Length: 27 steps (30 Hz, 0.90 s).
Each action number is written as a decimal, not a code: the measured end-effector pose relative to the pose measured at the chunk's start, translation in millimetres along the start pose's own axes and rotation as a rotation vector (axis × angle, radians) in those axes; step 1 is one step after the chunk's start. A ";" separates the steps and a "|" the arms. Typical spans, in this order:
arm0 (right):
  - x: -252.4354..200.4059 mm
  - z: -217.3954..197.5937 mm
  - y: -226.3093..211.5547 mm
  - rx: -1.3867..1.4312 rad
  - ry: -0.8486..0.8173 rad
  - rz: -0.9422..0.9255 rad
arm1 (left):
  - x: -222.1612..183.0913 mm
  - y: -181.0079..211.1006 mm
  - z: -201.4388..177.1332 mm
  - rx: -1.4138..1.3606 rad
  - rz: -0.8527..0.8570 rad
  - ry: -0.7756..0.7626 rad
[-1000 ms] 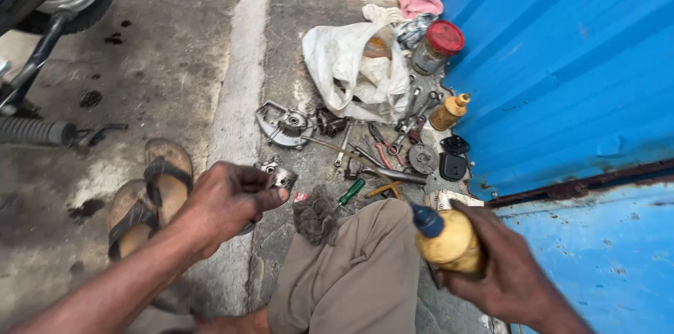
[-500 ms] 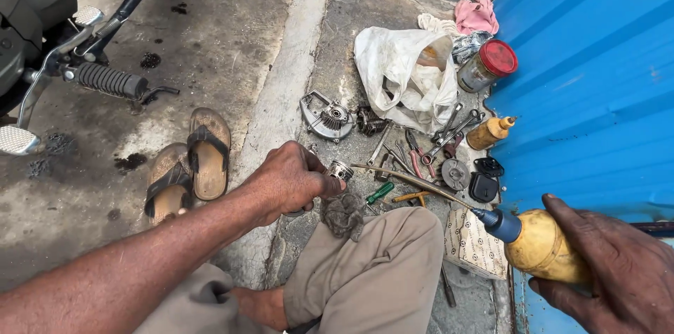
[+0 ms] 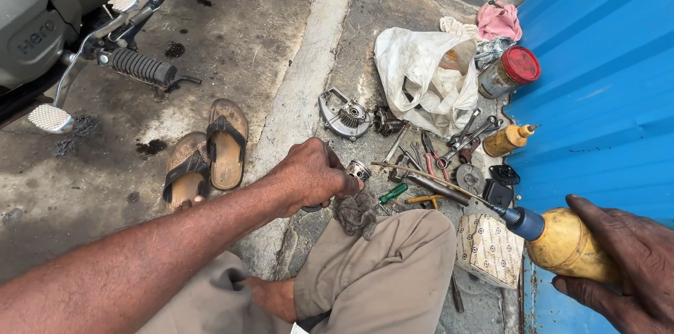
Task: The recorder is cleaning and inspecting a motorcycle piston and connecting rod as part of an engine repair.
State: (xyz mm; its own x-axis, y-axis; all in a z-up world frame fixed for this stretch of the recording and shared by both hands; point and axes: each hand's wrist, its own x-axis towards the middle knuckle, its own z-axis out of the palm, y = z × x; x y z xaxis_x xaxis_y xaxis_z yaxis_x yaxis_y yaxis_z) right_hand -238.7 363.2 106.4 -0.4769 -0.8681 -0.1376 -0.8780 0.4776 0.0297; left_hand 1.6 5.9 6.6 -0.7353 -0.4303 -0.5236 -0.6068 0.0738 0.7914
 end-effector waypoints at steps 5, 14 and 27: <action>4.1 3.5 -10.6 0.143 -0.037 0.145 | 10.5 -4.8 -6.9 -0.088 -0.011 0.031; 26.5 79.4 -45.1 0.712 0.108 0.222 | 60.9 -56.5 76.6 0.056 -0.056 -0.195; -20.2 165.3 -59.1 1.344 0.298 0.627 | 161.4 -147.8 207.0 0.300 0.102 0.282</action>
State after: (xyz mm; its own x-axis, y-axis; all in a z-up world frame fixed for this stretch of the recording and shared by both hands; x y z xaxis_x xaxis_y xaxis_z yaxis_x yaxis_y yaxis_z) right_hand -170.6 374.8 -56.2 -0.8845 -0.3989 -0.2418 0.0741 0.3915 -0.9172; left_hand -89.8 111.7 -260.2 -0.7098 -0.6337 -0.3076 -0.6269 0.3693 0.6860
